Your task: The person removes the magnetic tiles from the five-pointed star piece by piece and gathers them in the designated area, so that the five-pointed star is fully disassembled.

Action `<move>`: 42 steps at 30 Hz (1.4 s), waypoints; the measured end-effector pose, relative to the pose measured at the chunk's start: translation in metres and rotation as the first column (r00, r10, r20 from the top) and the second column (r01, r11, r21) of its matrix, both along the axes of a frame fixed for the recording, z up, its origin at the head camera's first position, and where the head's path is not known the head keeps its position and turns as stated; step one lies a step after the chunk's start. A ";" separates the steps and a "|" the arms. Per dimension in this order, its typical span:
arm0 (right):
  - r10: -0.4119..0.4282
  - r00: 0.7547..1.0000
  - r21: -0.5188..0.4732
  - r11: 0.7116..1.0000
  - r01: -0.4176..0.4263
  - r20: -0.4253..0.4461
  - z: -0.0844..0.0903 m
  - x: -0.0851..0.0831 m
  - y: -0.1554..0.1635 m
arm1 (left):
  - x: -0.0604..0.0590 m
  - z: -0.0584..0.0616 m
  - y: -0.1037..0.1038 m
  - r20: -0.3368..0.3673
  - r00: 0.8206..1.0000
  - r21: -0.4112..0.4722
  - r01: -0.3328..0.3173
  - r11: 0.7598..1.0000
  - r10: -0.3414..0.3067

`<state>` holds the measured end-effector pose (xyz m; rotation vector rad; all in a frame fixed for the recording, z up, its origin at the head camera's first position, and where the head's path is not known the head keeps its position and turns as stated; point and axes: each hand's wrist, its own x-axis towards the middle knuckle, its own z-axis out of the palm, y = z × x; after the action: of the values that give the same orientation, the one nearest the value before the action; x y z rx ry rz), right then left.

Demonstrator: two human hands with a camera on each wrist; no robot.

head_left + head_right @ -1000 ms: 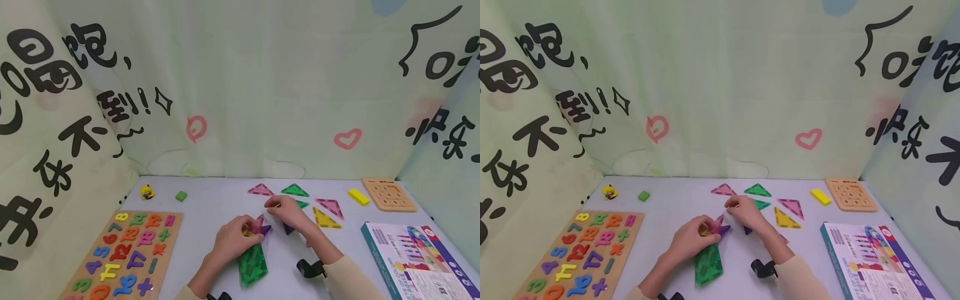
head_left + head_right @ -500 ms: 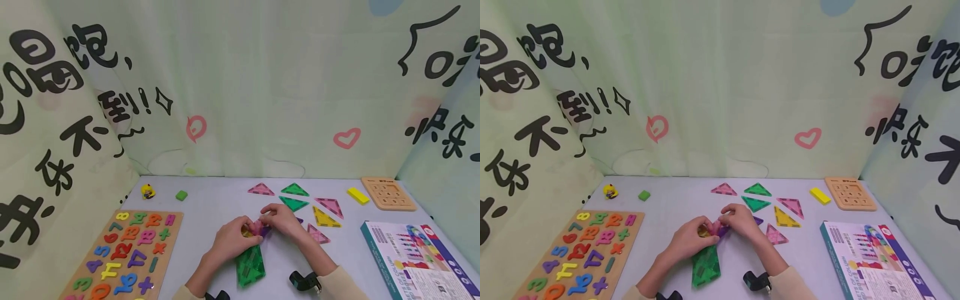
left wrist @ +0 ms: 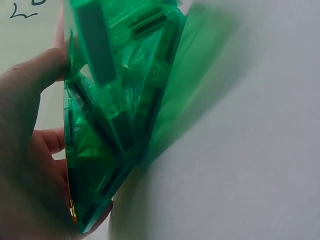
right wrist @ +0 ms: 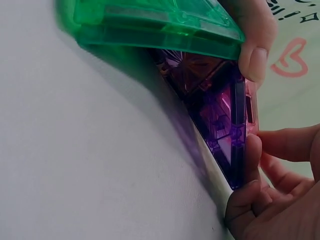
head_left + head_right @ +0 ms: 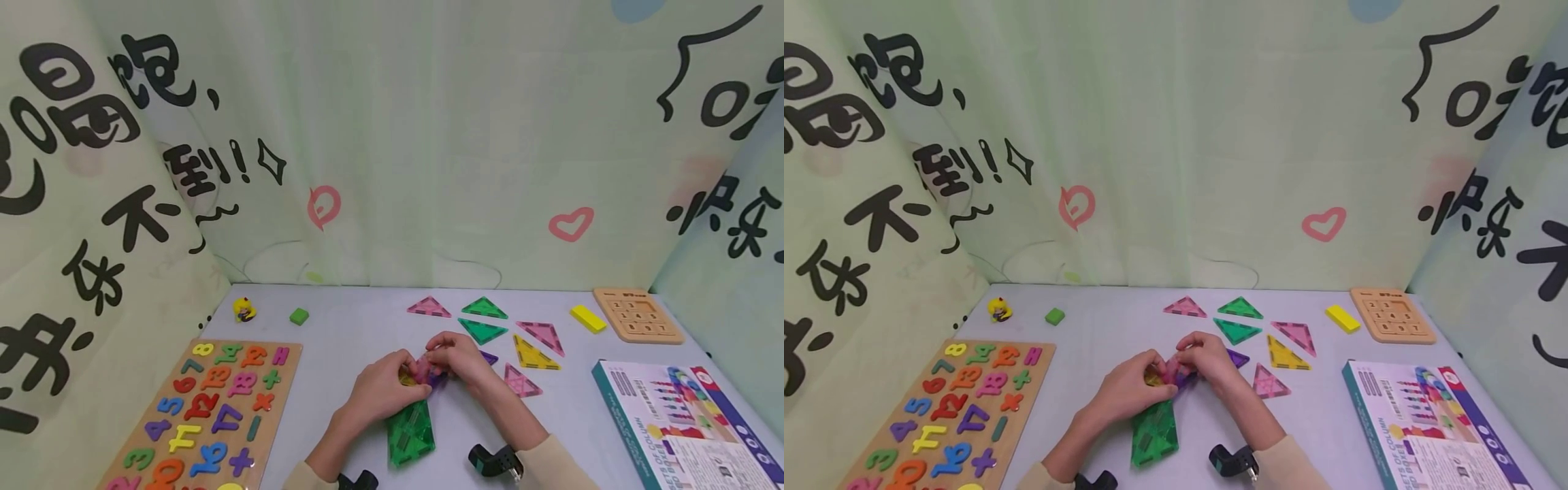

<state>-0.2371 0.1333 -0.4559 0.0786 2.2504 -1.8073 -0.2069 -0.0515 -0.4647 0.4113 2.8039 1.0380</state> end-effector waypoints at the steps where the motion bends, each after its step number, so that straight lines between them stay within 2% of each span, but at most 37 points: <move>1: -0.001 1.000 -0.012 1.000 0.001 0.003 0.000 0.000 0.001 | 0.000 0.001 0.000 0.004 1.000 -0.002 -0.001 1.000 0.001; 7: -0.009 1.000 -0.058 0.998 0.011 0.027 0.000 0.001 0.002 | 0.001 0.002 0.001 0.033 0.999 -0.019 -0.003 1.000 0.003; 15: -0.044 0.997 -0.096 0.994 0.051 0.069 0.001 0.002 0.002 | -0.001 0.001 0.001 0.026 1.000 -0.039 0.010 0.999 -0.009; 22: -0.111 0.992 -0.134 0.984 0.119 0.066 0.010 0.003 0.007 | -0.001 0.001 0.001 0.018 1.000 -0.052 0.014 0.999 -0.013; 27: -0.104 0.994 -0.124 0.986 0.108 0.041 0.020 -0.002 0.013 | -0.001 0.000 0.001 0.025 1.000 -0.060 0.013 0.998 -0.011; 31: -0.055 0.998 -0.085 0.995 0.056 0.003 0.025 -0.008 0.018 | -0.001 -0.001 0.000 0.019 1.000 -0.058 0.014 0.998 -0.013; 36: 0.013 0.996 0.029 1.000 -0.010 -0.084 0.028 -0.017 0.022 | -0.001 -0.002 0.000 0.007 1.000 -0.059 0.020 0.998 -0.019; 42: 0.058 0.980 0.203 0.979 -0.018 -0.188 0.026 -0.033 0.015 | -0.002 -0.002 0.000 0.014 1.000 -0.065 0.020 0.998 -0.019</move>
<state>-0.2701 0.1488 -0.4298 -0.1078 2.5454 -1.6258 -0.2087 -0.0513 -0.4664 0.4211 2.8073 0.9390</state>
